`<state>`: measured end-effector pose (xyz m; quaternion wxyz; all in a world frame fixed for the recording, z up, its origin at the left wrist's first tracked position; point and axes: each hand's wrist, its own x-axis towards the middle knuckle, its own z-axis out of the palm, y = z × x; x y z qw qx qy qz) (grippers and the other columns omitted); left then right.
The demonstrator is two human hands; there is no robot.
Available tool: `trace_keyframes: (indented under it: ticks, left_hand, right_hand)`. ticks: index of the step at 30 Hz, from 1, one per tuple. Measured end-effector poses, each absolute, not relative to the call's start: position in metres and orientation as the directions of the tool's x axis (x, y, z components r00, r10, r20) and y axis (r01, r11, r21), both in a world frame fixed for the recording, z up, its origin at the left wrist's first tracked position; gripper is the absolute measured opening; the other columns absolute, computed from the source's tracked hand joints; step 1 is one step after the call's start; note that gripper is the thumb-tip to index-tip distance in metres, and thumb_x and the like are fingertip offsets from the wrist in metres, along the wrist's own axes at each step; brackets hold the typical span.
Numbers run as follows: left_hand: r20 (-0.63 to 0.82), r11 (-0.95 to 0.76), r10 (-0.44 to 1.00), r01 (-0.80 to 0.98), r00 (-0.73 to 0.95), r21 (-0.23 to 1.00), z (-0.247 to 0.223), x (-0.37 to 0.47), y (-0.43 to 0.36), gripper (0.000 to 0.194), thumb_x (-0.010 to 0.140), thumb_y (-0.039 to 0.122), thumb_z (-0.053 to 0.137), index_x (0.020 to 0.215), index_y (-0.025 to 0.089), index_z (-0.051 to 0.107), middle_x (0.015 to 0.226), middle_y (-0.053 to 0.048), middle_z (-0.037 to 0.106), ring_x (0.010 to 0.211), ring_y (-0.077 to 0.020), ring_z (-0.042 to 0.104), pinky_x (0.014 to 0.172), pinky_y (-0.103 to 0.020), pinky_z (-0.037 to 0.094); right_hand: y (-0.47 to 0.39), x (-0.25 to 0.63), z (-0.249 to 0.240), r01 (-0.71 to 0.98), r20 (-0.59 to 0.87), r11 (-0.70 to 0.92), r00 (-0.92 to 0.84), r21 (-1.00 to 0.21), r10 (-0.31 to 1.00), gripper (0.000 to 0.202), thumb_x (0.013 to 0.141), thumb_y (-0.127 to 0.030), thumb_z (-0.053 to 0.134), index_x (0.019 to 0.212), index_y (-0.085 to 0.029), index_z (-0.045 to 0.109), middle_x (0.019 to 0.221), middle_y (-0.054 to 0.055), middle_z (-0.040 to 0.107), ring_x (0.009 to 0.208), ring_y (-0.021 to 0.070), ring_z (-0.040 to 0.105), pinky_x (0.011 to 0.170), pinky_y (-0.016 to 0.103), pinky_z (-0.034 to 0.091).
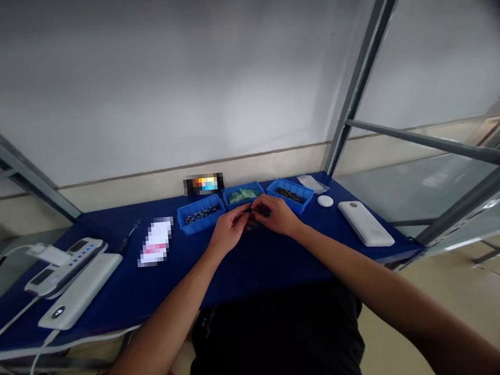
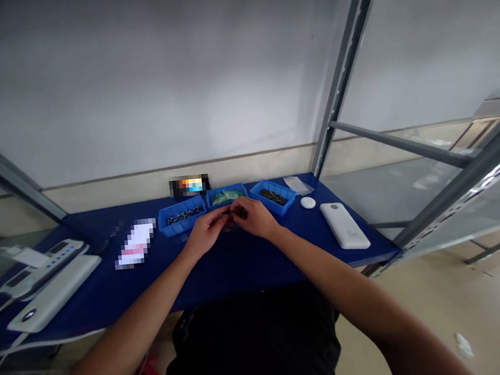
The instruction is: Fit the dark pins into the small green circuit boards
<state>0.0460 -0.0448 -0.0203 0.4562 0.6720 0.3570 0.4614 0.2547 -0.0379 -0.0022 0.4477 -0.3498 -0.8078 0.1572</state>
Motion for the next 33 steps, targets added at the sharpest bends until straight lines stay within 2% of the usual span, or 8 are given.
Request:
trace_keyframes:
  ticks: [5,9,13,19,24,29,33]
  left_hand:
    - [0.35,-0.415,0.882,0.17,0.315,0.894,-0.015,0.044,-0.047,0.033,0.098,0.039,0.065,0.124,0.022,0.077,0.124,-0.007,0.079,0.103,-0.0272,0.078,0.095,-0.046,0.065]
    - [0.396,-0.451,0.878,0.188,0.271,0.872,-0.016,0.043,-0.045,0.03,0.094,0.038,0.071,0.12,0.022,0.077,0.121,-0.007,0.079,0.11,-0.028,0.077,0.105,-0.048,0.06]
    - [0.403,-0.432,0.896,0.156,0.187,0.888,-0.019,0.041,-0.042,0.027,0.09,0.037,0.076,0.112,0.021,0.076,0.112,-0.009,0.081,0.103,-0.027,0.078,0.099,-0.047,0.062]
    - [0.392,-0.406,0.913,0.171,0.108,0.898,-0.011,0.041,-0.046,0.026,0.087,0.037,0.08,0.106,0.021,0.074,0.105,-0.008,0.08,0.089,-0.0245,0.079,0.084,-0.04,0.064]
    - [0.328,-0.349,0.936,0.233,0.126,0.908,-0.011,0.04,-0.045,0.013,0.088,0.031,0.077,0.096,0.021,0.073,0.084,-0.004,0.078,0.072,-0.0219,0.077,0.069,-0.034,0.06]
    - [0.357,-0.382,0.922,0.205,0.151,0.901,-0.019,0.04,-0.041,0.016,0.085,0.029,0.079,0.093,0.021,0.067,0.096,-0.005,0.079,0.084,-0.0228,0.079,0.075,-0.035,0.061]
    - [0.385,-0.414,0.905,0.167,0.181,0.895,-0.022,0.039,-0.039,0.018,0.086,0.029,0.08,0.097,0.022,0.068,0.095,-0.005,0.079,0.088,-0.0223,0.078,0.082,-0.037,0.061]
  right_hand:
    - [-0.035,0.256,-0.005,0.406,0.647,0.736,-0.357,-0.542,0.674,0.009,0.09,-0.016,0.072,0.097,-0.022,0.072,0.095,0.004,0.071,0.082,0.0178,0.066,0.076,0.031,0.054]
    - [-0.035,0.256,-0.006,0.389,0.633,0.737,-0.379,-0.552,0.674,0.014,0.089,-0.012,0.07,0.097,-0.023,0.073,0.095,0.003,0.07,0.082,0.0172,0.066,0.076,0.031,0.054]
    - [-0.035,0.255,-0.005,0.359,0.614,0.742,-0.416,-0.566,0.67,0.019,0.091,-0.013,0.068,0.104,-0.024,0.074,0.102,0.004,0.072,0.088,0.0178,0.069,0.081,0.032,0.056]
    - [-0.037,0.255,-0.002,0.399,0.616,0.735,-0.402,-0.548,0.677,0.017,0.093,-0.014,0.065,0.104,-0.023,0.074,0.1,0.004,0.073,0.084,0.0173,0.068,0.076,0.031,0.055]
    - [-0.039,0.255,0.001,0.423,0.65,0.731,-0.347,-0.535,0.676,0.014,0.096,-0.017,0.064,0.107,-0.023,0.071,0.105,0.006,0.072,0.086,0.0179,0.068,0.075,0.031,0.056]
    - [-0.04,0.255,0.002,0.397,0.658,0.744,-0.355,-0.537,0.664,0.014,0.098,-0.017,0.061,0.107,-0.023,0.07,0.111,0.006,0.073,0.096,0.0194,0.07,0.079,0.032,0.058]
    - [-0.038,0.256,0.0,0.398,0.661,0.748,-0.357,-0.531,0.66,0.015,0.098,-0.017,0.06,0.108,-0.023,0.071,0.111,0.006,0.074,0.097,0.0195,0.07,0.082,0.033,0.058]
